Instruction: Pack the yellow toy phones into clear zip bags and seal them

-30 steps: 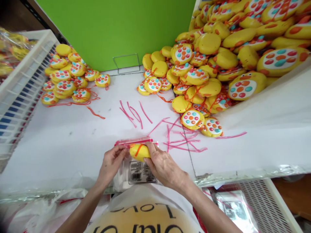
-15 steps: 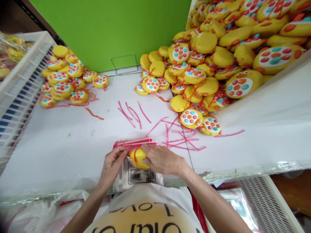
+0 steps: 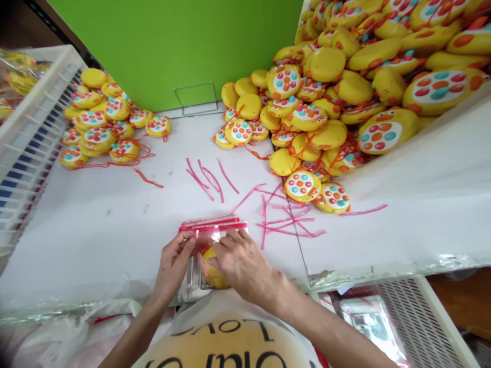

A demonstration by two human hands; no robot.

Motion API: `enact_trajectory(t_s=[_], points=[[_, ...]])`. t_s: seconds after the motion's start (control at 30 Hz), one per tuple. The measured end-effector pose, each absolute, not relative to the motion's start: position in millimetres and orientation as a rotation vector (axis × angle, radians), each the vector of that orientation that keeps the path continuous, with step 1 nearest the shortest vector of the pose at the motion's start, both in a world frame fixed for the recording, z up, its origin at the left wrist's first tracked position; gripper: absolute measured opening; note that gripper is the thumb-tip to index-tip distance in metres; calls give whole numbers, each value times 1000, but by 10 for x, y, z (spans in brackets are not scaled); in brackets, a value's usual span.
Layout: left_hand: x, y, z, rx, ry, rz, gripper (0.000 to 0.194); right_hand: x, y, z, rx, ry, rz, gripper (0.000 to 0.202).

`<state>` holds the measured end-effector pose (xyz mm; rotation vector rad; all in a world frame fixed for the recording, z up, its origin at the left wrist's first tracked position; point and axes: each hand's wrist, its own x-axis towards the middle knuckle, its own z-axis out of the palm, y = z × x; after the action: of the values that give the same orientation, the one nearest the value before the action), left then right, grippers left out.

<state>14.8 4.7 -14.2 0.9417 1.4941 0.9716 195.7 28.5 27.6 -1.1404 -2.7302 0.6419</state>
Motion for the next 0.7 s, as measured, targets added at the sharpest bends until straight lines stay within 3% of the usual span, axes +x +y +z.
enact_trajectory(t_s=[0.3,0.7], points=[[167,23,-96,815,1445,963,22,2003,292,97,-1051,-2507,926,12],[119,2,-200,714,1365,996,22,1980,261,-56,-1199,-2427,740,13]])
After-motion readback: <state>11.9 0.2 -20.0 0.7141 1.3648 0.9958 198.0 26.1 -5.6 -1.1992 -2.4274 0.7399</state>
